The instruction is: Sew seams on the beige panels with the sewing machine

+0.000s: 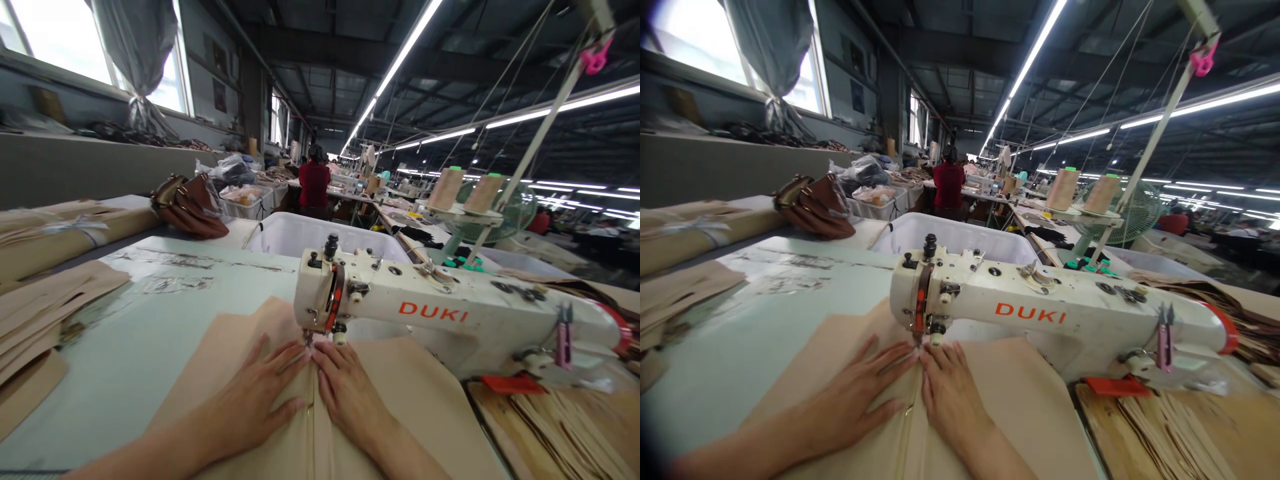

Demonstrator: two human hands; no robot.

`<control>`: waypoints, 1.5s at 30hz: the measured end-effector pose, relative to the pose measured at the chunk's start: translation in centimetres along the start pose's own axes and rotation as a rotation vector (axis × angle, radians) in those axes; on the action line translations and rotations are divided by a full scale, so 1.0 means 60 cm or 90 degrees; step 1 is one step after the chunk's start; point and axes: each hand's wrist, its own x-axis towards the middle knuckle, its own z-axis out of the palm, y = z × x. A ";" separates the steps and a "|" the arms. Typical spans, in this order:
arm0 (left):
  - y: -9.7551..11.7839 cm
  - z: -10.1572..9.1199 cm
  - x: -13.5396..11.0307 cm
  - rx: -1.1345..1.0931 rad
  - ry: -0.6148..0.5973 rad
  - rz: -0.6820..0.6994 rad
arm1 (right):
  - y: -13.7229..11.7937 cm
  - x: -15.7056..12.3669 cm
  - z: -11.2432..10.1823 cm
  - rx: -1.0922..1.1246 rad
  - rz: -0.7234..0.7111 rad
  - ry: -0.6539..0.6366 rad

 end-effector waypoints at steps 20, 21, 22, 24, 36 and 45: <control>0.229 -0.049 -0.167 0.017 0.285 0.041 | -0.183 -0.227 -0.052 0.794 0.321 0.000; 0.224 -0.075 -0.160 -0.002 0.293 0.019 | -0.181 -0.221 -0.065 0.676 0.295 0.047; 0.219 -0.099 -0.151 -0.027 0.303 -0.017 | -0.179 -0.216 -0.073 0.558 0.263 0.093; 0.210 -0.139 -0.132 -0.080 0.301 -0.100 | -0.178 -0.207 -0.072 0.376 0.182 0.121; 0.198 -0.197 -0.088 -0.219 0.120 -0.263 | -0.183 -0.150 -0.033 0.135 0.094 0.058; 0.180 -0.200 -0.081 -0.206 0.160 -0.241 | -0.158 -0.083 -0.018 0.128 0.078 0.055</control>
